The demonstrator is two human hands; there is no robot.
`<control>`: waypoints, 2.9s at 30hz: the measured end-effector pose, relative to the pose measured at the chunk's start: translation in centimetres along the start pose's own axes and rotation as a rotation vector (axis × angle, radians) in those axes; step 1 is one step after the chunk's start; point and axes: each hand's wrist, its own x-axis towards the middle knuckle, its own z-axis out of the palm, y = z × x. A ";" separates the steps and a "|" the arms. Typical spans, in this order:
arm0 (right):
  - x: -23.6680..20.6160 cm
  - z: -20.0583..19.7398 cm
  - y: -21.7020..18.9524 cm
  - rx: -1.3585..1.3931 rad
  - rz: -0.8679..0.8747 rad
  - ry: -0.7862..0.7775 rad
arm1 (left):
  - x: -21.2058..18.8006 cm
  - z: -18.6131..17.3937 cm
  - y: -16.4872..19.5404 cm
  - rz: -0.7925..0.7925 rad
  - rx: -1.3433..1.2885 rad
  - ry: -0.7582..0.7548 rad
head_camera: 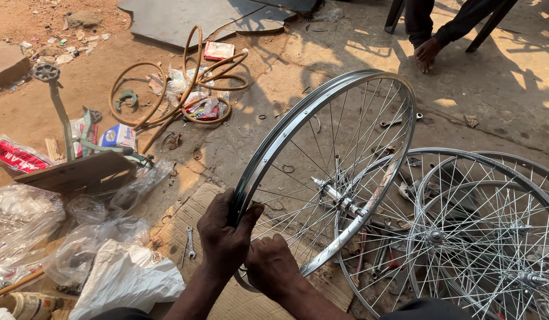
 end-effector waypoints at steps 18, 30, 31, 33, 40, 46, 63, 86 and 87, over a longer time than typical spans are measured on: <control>-2.8 -0.2 1.7 0.518 -0.295 0.410 | 0.4 -0.5 -0.3 -0.031 0.055 0.003; -1.9 -3.6 3.8 0.366 -0.244 0.643 | 0.5 -0.5 -0.3 -0.015 0.034 -0.018; -1.6 -3.5 3.7 0.409 -0.237 0.630 | 0.7 -0.6 0.0 -0.049 0.034 -0.032; -0.8 -3.0 3.1 0.499 -0.230 0.600 | 1.4 -0.7 0.4 -0.090 0.062 -0.069; -0.5 -2.0 1.4 0.764 -0.066 0.166 | 2.7 -1.0 0.8 -0.062 0.159 -0.023; -1.5 -1.7 2.3 0.775 -0.220 0.335 | 1.9 -1.3 0.0 -0.081 0.179 -0.033; -1.2 -1.4 1.6 0.526 -0.307 0.456 | 1.4 -1.6 -1.2 -0.013 0.236 -0.043; 1.7 1.5 1.4 0.296 -0.063 0.148 | 0.6 -1.1 -0.6 -0.072 0.112 0.001; 2.0 1.4 1.0 0.252 -0.011 0.054 | 0.7 -1.4 -0.6 -0.052 0.129 -0.002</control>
